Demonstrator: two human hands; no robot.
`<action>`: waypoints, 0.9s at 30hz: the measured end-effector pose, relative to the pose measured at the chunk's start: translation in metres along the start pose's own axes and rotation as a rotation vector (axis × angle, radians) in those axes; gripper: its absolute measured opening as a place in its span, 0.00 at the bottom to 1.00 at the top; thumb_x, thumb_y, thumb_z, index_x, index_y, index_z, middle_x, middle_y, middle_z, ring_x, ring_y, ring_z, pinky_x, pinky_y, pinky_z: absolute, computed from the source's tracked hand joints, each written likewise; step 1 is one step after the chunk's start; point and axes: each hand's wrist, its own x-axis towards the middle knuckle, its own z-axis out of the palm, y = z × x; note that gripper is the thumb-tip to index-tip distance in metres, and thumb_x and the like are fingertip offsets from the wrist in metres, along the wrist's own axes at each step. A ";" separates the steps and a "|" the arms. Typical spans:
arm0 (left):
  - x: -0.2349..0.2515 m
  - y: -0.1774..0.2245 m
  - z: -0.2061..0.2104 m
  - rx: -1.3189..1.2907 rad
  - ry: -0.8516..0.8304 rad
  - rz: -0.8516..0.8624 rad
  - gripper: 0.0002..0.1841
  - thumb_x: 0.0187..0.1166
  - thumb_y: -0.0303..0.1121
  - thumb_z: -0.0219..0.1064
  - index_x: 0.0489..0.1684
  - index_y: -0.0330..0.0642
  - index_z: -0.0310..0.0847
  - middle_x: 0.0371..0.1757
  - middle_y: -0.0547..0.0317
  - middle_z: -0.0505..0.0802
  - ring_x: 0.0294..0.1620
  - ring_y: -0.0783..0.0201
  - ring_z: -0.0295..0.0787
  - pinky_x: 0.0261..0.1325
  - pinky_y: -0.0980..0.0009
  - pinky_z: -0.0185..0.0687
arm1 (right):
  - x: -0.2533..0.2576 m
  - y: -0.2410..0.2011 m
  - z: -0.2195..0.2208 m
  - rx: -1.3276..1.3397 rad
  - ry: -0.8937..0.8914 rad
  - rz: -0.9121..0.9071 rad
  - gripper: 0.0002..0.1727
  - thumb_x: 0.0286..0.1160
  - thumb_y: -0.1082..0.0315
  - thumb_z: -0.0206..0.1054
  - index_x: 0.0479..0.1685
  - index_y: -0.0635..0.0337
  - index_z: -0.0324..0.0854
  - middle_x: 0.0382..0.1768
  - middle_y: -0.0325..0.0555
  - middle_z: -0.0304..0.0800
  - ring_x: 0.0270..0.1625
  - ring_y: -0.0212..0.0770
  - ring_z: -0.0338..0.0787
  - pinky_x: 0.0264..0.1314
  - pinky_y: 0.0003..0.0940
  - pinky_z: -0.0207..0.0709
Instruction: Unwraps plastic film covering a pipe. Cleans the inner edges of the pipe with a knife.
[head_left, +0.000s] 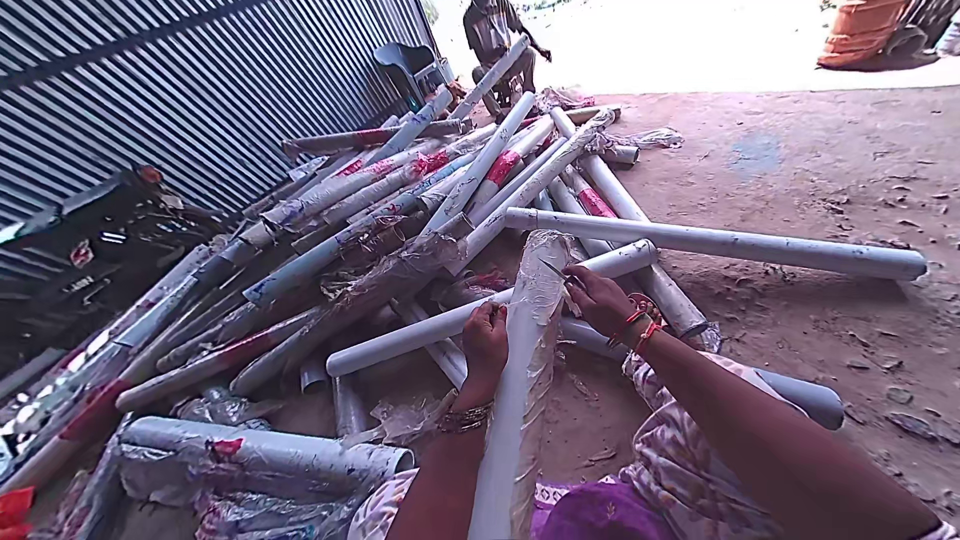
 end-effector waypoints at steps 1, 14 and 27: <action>0.000 0.000 -0.002 -0.011 0.007 -0.006 0.11 0.87 0.27 0.61 0.44 0.25 0.87 0.40 0.42 0.90 0.44 0.54 0.86 0.56 0.56 0.78 | -0.012 -0.010 0.005 -0.047 -0.065 -0.062 0.24 0.94 0.65 0.47 0.82 0.65 0.69 0.62 0.66 0.87 0.66 0.61 0.87 0.72 0.59 0.72; -0.003 -0.008 -0.007 -0.014 0.023 -0.027 0.12 0.86 0.26 0.61 0.47 0.24 0.88 0.45 0.38 0.91 0.50 0.48 0.87 0.60 0.53 0.78 | -0.008 0.008 -0.002 -0.475 0.054 -0.438 0.26 0.72 0.85 0.60 0.61 0.48 0.91 0.55 0.63 0.90 0.70 0.72 0.82 0.76 0.92 0.35; -0.012 -0.002 0.005 -0.046 0.069 0.047 0.10 0.83 0.24 0.63 0.41 0.24 0.89 0.41 0.38 0.90 0.46 0.48 0.88 0.56 0.54 0.80 | 0.057 0.033 -0.049 -0.515 0.183 -0.185 0.25 0.75 0.84 0.61 0.61 0.46 0.92 0.60 0.64 0.88 0.70 0.72 0.79 0.68 0.78 0.61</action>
